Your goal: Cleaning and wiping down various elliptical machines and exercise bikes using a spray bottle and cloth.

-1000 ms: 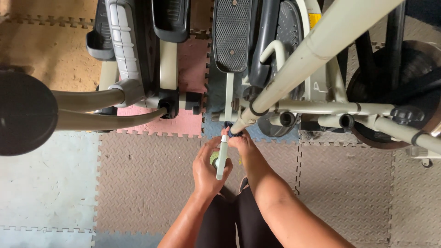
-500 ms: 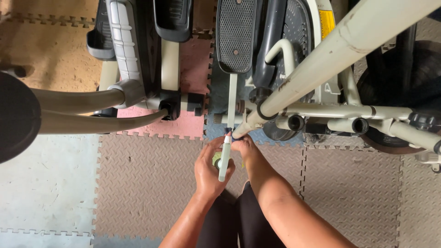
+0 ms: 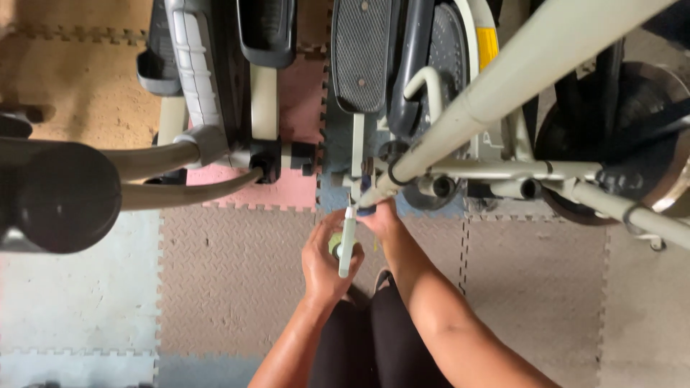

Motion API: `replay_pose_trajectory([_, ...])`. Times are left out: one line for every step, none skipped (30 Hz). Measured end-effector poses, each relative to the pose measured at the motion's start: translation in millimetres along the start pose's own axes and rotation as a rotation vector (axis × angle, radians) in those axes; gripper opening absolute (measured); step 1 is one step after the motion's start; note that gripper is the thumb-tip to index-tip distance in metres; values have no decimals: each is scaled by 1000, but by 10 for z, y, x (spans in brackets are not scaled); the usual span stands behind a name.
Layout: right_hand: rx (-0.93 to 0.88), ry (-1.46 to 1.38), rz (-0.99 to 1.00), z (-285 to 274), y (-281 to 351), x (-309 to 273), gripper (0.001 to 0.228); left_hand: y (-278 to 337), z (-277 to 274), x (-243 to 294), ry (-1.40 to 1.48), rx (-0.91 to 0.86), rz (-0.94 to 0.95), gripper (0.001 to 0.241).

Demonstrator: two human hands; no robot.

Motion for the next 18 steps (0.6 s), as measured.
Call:
replay_pose_trajectory([-11,-4,-51,70,96,-37,24,-17,-30,81,24,-3,13,61])
replay_pose_trajectory([-23,-7,-101,147,199,-77,24,-33,-63,171,48,-7,27,61])
replay_pose_trajectory([-39,-2,-109,324,184,-195,24,-70,-79,227,48,2,44,61])
replay_pose_trajectory([-53,-52,-127,500,176,-319,27,-107,-96,273,46,10,42,60])
replay_pose_trajectory([-49,-109,-132,596,282,-337,30,-43,-119,304,41,10,19,60])
replay_pose_trajectory([-47,-110,-126,731,340,-387,30,-50,-166,349,39,12,14,60])
replay_pose_trajectory([-49,-116,-145,847,419,-468,31,-53,-194,405,6,11,23,60])
replay_pose_trajectory([-50,-122,-164,956,494,-550,33,-54,-216,456,-27,10,33,61])
replay_pose_trajectory([-40,-124,-158,1057,598,-586,33,-43,-236,535,-27,7,22,61])
replay_pose_trajectory([4,-111,-174,1137,700,-634,32,-34,-265,605,-5,16,1,60])
replay_pose_trajectory([39,-98,-197,1252,749,-717,32,-74,-297,673,16,26,-9,58])
replay_pose_trajectory([41,-98,-198,1251,789,-733,32,-34,-306,706,17,25,-9,58])
replay_pose_trajectory([98,-155,-191,1239,779,-769,32,-41,-321,747,6,37,17,59])
replay_pose_trajectory([155,-212,-183,1232,772,-801,31,-48,-340,789,-5,48,43,61])
replay_pose_trajectory([152,-213,-186,1285,813,-837,31,-45,-357,852,-5,48,47,61])
replay_pose_trajectory([219,-246,-166,1295,857,-845,31,-39,-381,898,-4,54,35,61])
replay_pose_trajectory([286,-276,-140,1288,900,-841,30,-17,-393,929,-2,66,19,61])
replay_pose_trajectory([283,-273,-137,1404,983,-873,30,-18,-405,968,-3,71,19,61])
Point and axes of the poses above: each hand's wrist, its own y-axis away from the middle knuckle, its own z-axis out of the palm, x = y × z, the point moved 6 cm from there along -y, towards the middle knuckle, and after that the axes turned 5 degrees about y, right-handed, at the moved point
